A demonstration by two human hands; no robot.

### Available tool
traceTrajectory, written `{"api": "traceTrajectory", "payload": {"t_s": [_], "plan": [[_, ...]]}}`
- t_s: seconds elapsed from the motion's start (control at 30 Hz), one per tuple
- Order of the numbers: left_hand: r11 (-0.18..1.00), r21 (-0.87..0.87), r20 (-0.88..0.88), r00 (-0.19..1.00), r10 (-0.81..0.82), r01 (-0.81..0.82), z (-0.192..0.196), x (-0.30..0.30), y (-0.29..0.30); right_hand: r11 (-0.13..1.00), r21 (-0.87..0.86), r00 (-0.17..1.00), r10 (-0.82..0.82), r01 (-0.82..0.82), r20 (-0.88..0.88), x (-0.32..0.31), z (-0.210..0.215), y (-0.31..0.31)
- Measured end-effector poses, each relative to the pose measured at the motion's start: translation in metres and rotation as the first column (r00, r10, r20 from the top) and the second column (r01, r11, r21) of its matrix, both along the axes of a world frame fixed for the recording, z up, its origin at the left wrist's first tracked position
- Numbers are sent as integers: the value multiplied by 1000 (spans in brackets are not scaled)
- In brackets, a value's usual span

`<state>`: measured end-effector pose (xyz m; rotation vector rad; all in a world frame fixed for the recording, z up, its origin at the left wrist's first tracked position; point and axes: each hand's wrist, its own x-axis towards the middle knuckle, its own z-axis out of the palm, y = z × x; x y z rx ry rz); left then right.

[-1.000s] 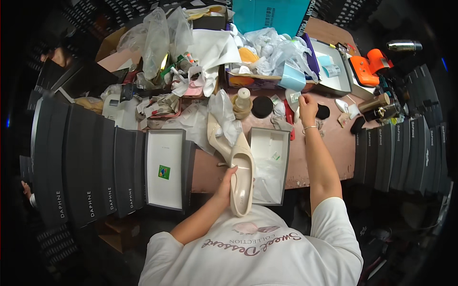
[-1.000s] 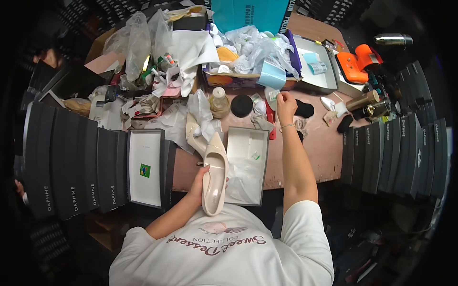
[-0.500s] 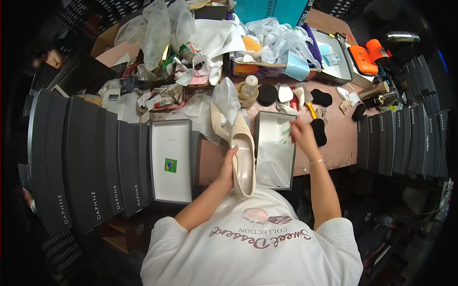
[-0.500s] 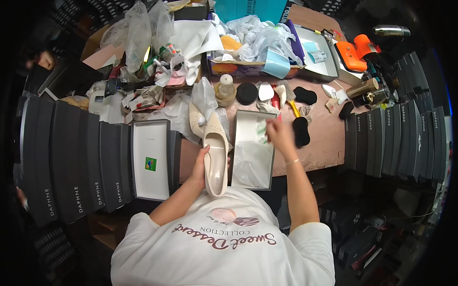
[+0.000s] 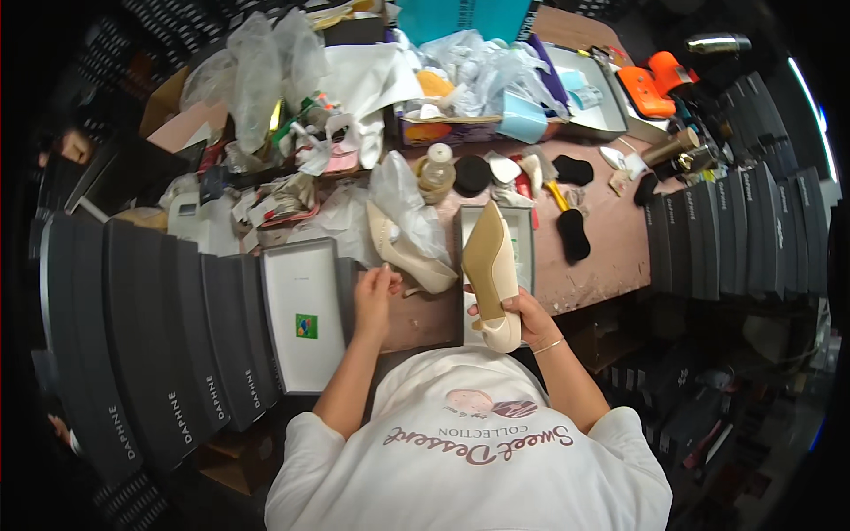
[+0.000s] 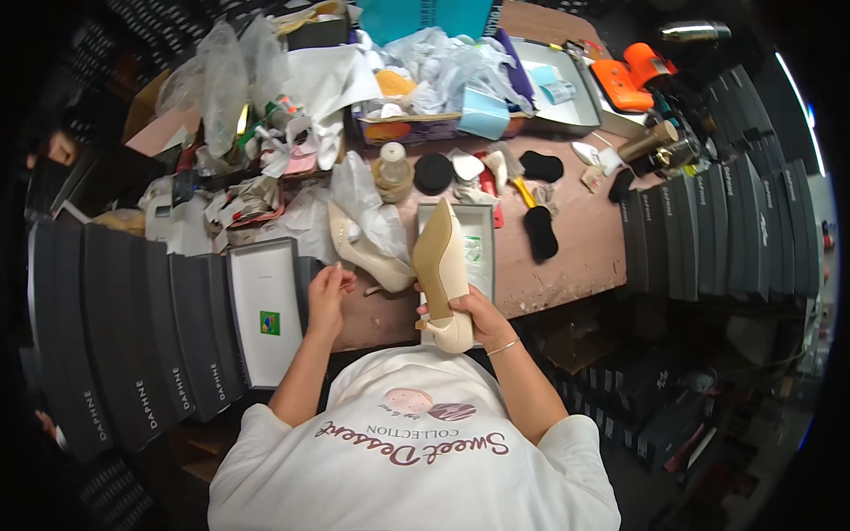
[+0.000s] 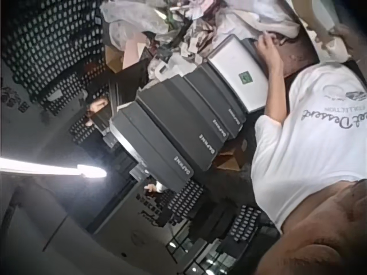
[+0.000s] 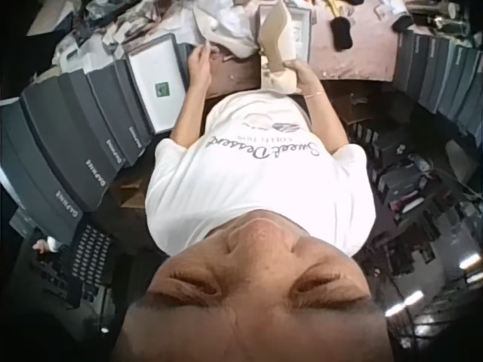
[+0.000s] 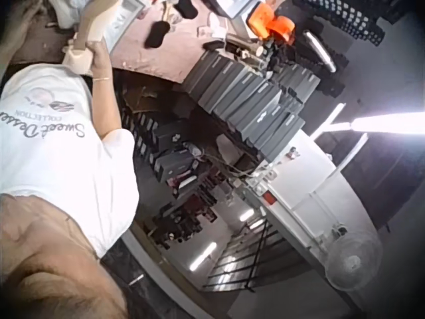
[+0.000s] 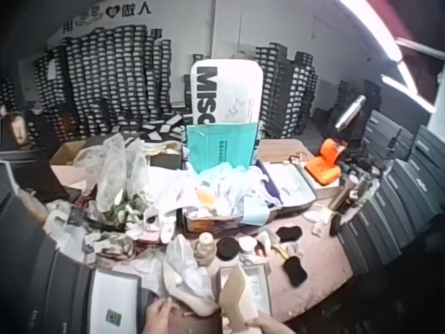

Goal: Inspecting and packing high-heeled shoes into boxes with protective paper.

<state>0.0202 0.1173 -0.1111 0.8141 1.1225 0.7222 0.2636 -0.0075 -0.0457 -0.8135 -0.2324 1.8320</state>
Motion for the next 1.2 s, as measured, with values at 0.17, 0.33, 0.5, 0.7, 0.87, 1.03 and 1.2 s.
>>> {"api": "traceTrajectory", "payload": {"t_s": [0.17, 0.33, 0.5, 0.7, 0.87, 1.03, 1.2], "plan": [[980, 105, -117, 977, 178, -166, -23, 19, -5, 987, 85, 940, -102, 137, -327, 5, -5, -7], [964, 176, -364, 897, 251, -198, -75, 38, 24, 988, 110, 947, -67, 107, -313, 8, -15, -17], [967, 196, -500, 832, 240, -161, -81, 41, 30, 994, 73, 966, -57, 78, -250, 8, -6, -20], [980, -14, 297, 935, 194, -199, -7, 2, 3, 998, -60, 999, -36, 35, -26, 18, -22, -32], [627, -165, 866, 416, -277, 761, 46, 1, 3, 993, 5, 991, 121, -121, 64, 8, -15, -21], [560, 50, 994, 11, -106, 827, 66, 23, -24, 992, 63, 994, 110, -109, -16, -2, -5, -29], [579, 7, 992, 67, -106, 816, 57, 29, -36, 996, 35, 996, 84, -84, 4, 7, 2, -39]]}}
